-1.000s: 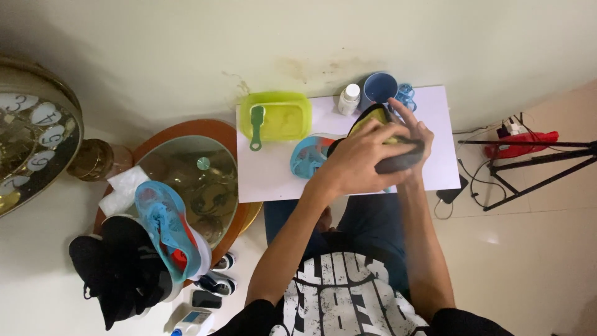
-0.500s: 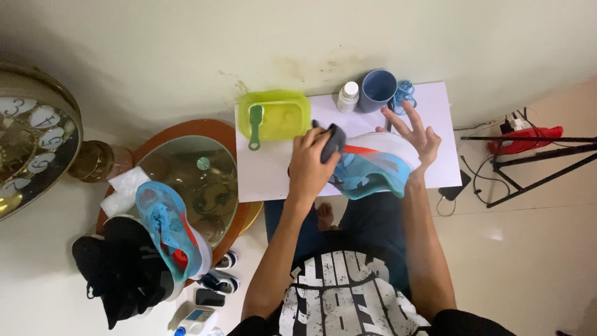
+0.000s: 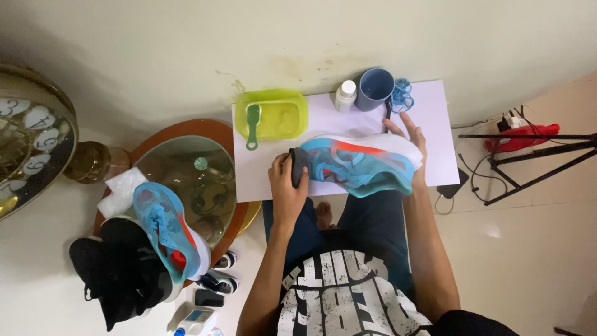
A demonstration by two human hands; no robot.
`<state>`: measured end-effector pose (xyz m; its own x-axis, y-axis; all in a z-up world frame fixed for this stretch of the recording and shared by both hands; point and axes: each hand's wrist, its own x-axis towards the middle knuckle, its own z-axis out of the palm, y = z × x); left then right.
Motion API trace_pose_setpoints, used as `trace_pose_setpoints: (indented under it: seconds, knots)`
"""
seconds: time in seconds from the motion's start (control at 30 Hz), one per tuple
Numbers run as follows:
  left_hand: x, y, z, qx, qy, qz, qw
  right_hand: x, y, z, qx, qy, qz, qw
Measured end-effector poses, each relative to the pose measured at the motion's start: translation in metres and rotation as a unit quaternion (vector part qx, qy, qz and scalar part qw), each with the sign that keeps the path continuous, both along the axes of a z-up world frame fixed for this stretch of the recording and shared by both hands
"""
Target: Wiping and cleaning the upper part of a sneaker using a cloth and a small brush.
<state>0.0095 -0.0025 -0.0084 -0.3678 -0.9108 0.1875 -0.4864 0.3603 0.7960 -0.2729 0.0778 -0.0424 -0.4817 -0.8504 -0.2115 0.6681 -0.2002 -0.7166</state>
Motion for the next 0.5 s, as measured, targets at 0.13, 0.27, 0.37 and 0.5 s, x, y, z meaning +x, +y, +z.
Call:
trace_pose_setpoints:
  seconds: [0.13, 0.27, 0.37, 0.5]
  knots:
    - [-0.004, -0.007, 0.004, 0.030, 0.009, -0.001, 1.000, -0.005, 0.006, -0.005, 0.041, 0.046, -0.038, 0.997]
    - [-0.006, -0.011, 0.001, 0.007, 0.010, -0.002, 1.000, -0.019, 0.011, -0.007, 0.101, 0.117, -0.066, 0.986]
    - [-0.007, -0.012, 0.002, 0.009, 0.010, -0.012, 1.000, -0.020, 0.014, -0.003, 0.129, 0.201, -0.057, 0.969]
    - [-0.006, -0.016, 0.004, 0.022, 0.008, -0.024, 0.999, -0.012, 0.012, 0.022, 0.167, 0.368, -0.050, 0.913]
